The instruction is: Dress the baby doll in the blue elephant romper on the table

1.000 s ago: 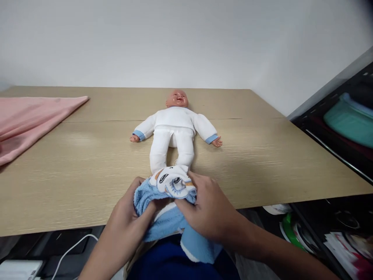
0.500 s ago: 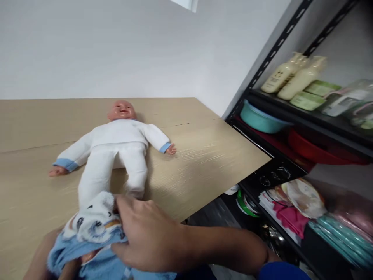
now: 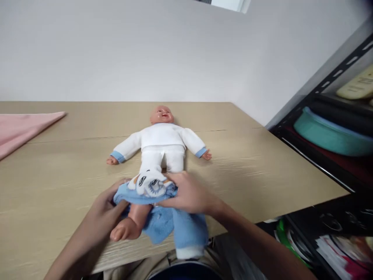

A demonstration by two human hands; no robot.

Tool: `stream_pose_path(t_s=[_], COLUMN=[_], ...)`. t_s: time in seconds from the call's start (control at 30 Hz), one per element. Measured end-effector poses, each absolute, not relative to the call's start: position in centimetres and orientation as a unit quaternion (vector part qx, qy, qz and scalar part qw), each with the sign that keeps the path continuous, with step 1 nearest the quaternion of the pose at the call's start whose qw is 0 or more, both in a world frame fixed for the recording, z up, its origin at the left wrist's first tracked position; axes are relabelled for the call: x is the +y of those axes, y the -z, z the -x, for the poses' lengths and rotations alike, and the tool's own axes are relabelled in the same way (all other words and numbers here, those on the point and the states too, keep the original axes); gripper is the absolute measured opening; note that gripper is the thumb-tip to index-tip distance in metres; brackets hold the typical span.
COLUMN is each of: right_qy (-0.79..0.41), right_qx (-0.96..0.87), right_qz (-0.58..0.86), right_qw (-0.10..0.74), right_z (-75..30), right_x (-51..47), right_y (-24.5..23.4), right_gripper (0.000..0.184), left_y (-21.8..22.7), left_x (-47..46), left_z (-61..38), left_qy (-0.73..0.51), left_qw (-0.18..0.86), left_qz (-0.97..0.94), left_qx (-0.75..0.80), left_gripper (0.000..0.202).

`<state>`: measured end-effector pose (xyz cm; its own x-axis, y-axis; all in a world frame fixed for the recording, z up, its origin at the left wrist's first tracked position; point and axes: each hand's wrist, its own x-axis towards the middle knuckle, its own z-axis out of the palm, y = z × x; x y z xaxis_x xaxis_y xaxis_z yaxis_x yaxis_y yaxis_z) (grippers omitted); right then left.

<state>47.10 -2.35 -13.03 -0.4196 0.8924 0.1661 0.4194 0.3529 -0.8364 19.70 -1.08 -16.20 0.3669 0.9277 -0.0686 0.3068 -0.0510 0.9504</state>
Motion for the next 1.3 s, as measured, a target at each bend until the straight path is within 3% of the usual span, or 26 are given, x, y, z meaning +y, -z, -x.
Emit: stream_pose_path(t_s=[0.1,0.23,0.33,0.4,0.5,0.7,0.83,0.9,1.03,1.17,1.3], right_qy=[-0.459,-0.478,-0.432,-0.419,-0.495,-0.634,-0.634,-0.634,-0.589,-0.479,-0.545], right_qx=[-0.735,-0.767,-0.774,-0.748,-0.693,-0.530,-0.588,-0.604,-0.647,-0.709,-0.677], right_qz=[0.421,0.352,0.383,0.430,0.413,0.413,0.358,0.336,0.385,0.470,0.438], right_qw=[0.270,0.241,0.262,0.282,0.322,0.384,0.353,0.346,0.294,0.218,0.228], right_z=[-47.6,-48.5,-49.9,-50.9,-51.9,-50.9,-49.6,-49.5,-50.5,-52.1,-52.5], right_x=[-0.5,0.1,-0.4,-0.7,-1.0,-1.2,-1.0,-1.0,-1.7,-2.3,-2.0], right_y=[11.7,10.0,9.8,10.4,11.9,13.7,12.5,11.6,9.5,8.6,9.3], right_gripper=[0.044,0.063,0.059,0.046,0.044,0.077,0.060,0.056,0.060,0.055,0.062], left_y=[14.1,12.5,12.4,12.4,12.4,10.6,7.7,6.4,5.4,6.1,6.5], left_x=[0.9,2.5,2.6,2.6,2.7,3.4,3.8,4.1,5.3,6.6,7.1], left_z=[-19.7,-18.8,-18.0,-17.8,-17.8,-18.0,-20.4,-22.2,-24.9,-25.6,-26.1], left_qy=[-0.264,-0.198,-0.204,-0.221,-0.225,-0.215,-0.241,-0.192,-0.100,-0.102,-0.105], left_qw=[0.562,0.605,0.619,0.596,0.548,0.484,0.408,0.410,0.426,0.473,0.528], left_qz=[-0.643,-0.660,-0.663,-0.674,-0.686,-0.732,-0.791,-0.820,-0.844,-0.850,-0.824], left_qx=[0.448,0.398,0.368,0.376,0.422,0.429,0.388,0.351,0.309,0.209,0.178], left_gripper=[0.039,0.037,0.047,0.047,0.044,0.043,0.058,0.065,0.049,0.042,0.044])
